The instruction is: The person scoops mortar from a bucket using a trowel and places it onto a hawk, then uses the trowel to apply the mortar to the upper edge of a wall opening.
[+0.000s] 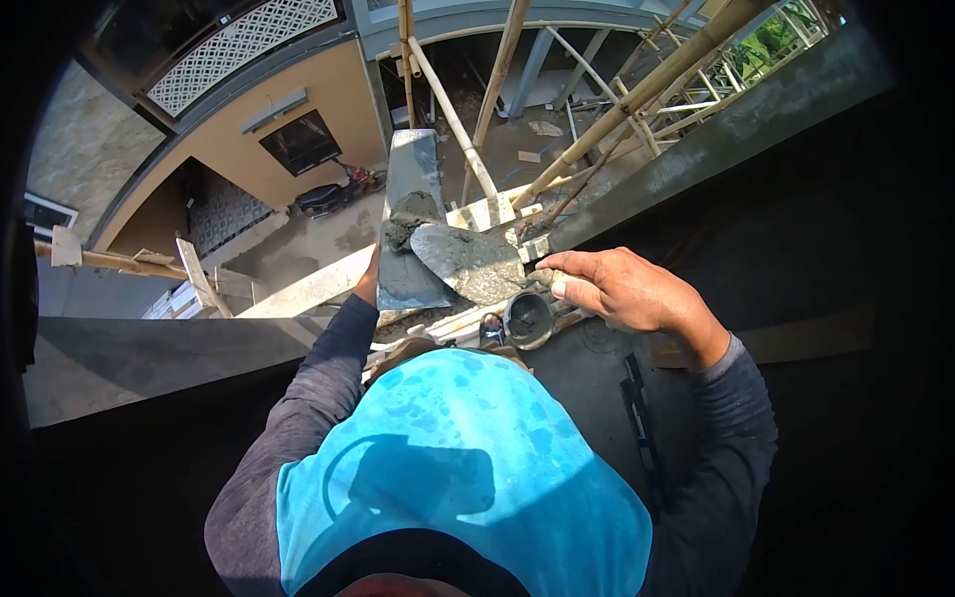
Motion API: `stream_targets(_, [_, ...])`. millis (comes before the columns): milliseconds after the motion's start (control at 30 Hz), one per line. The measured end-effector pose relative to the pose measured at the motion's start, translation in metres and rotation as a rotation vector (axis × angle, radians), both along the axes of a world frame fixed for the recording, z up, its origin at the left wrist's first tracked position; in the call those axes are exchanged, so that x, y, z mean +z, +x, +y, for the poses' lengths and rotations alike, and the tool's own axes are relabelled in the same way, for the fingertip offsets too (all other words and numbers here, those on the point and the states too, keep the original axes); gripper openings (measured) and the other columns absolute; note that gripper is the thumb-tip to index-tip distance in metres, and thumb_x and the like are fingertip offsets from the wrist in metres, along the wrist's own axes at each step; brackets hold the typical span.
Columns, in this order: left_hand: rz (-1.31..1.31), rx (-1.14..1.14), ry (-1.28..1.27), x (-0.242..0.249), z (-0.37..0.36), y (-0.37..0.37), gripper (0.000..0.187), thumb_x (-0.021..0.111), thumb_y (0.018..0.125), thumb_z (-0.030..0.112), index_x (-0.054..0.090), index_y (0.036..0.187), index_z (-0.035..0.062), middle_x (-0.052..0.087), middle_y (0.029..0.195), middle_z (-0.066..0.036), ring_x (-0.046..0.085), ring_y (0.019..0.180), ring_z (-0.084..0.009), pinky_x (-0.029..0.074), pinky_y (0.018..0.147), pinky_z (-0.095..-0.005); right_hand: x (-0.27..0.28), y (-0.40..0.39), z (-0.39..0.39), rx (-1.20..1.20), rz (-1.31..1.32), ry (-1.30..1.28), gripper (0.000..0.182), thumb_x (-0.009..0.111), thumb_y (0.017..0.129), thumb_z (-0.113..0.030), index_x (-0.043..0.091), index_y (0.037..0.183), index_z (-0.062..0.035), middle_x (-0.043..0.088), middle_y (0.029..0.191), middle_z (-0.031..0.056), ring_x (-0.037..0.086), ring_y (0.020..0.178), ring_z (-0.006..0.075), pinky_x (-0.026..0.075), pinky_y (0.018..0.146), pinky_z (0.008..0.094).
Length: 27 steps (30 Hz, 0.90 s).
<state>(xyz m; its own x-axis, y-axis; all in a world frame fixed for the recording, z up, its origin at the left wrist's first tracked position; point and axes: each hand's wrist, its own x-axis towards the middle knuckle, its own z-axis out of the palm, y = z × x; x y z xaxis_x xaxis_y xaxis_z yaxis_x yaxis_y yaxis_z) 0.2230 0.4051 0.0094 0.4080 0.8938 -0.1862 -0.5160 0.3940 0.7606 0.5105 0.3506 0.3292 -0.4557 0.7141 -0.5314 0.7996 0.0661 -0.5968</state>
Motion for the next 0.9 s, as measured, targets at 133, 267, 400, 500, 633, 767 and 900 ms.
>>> stream_targets(133, [0.024,0.012,0.019,0.007,-0.004,0.000,0.039,0.044,0.098,0.027,0.049,0.127,0.0010,0.060,0.115,-0.014,0.063,0.097,-0.0217,0.054,0.084,-0.0371,0.003,-0.006,0.003,-0.008,-0.065,-0.090,0.038,0.051,0.097,-0.026,0.054,0.128,-0.0046,0.067,0.085,0.0157,0.064,0.074,0.0208,0.049,0.074,0.0328])
stream_targets(267, [-0.021,-0.037,0.015,0.018,0.006,-0.010,0.036,0.048,0.097,0.022,0.049,0.125,-0.0002,0.061,0.110,-0.012,0.063,0.092,-0.0187,0.055,0.080,-0.0337,0.016,-0.004,-0.003,-0.078,0.060,-0.090,0.040,0.053,0.096,-0.026,0.054,0.130,-0.0064,0.067,0.085,0.0119,0.061,0.073,0.0174,0.049,0.073,0.0323])
stream_targets(400, [0.025,0.008,-0.034,0.043,-0.001,-0.020,0.040,0.050,0.098,0.025,0.045,0.128,-0.0016,0.060,0.113,-0.011,0.064,0.091,-0.0172,0.056,0.075,-0.0307,0.021,0.012,-0.020,-0.011,-0.002,-0.060,0.041,0.057,0.093,-0.030,0.057,0.127,-0.0068,0.069,0.092,0.0150,0.067,0.083,0.0246,0.050,0.077,0.0347])
stream_targets(500, [-0.122,-0.143,-0.171,0.028,0.015,-0.030,0.049,0.042,0.099,0.040,0.046,0.133,0.0059,0.057,0.123,-0.012,0.059,0.110,-0.0270,0.048,0.096,-0.0408,0.015,0.013,-0.017,0.149,0.042,-0.014,0.041,0.057,0.093,-0.031,0.058,0.126,-0.0071,0.069,0.095,0.0159,0.068,0.086,0.0283,0.050,0.078,0.0358])
stream_targets(633, [-0.080,-0.083,-0.077,0.045,0.008,-0.041,0.049,0.042,0.099,0.041,0.046,0.134,0.0060,0.057,0.123,-0.012,0.058,0.110,-0.0270,0.048,0.096,-0.0406,0.018,0.002,-0.002,0.056,0.019,0.063,0.039,0.058,0.092,-0.031,0.059,0.123,-0.0069,0.069,0.088,0.0141,0.068,0.081,0.0251,0.050,0.072,0.0345])
stream_targets(767, [-0.016,0.003,-0.026,0.059,-0.009,-0.048,0.049,0.042,0.099,0.041,0.046,0.134,0.0061,0.057,0.123,-0.012,0.058,0.111,-0.0269,0.048,0.096,-0.0405,0.001,0.010,-0.005,0.179,-0.072,0.532,0.039,0.063,0.087,-0.034,0.062,0.118,-0.0111,0.067,0.083,0.0121,0.066,0.073,0.0287,0.050,0.066,0.0370])
stream_targets(900, [0.009,0.048,-0.002,0.066,-0.020,-0.045,0.049,0.042,0.099,0.041,0.046,0.134,0.0062,0.057,0.123,-0.012,0.058,0.111,-0.0268,0.047,0.096,-0.0403,-0.006,0.015,-0.016,0.127,-0.092,0.618,0.040,0.073,0.078,-0.031,0.065,0.112,-0.0132,0.067,0.083,0.0094,0.065,0.074,0.0302,0.051,0.066,0.0375])
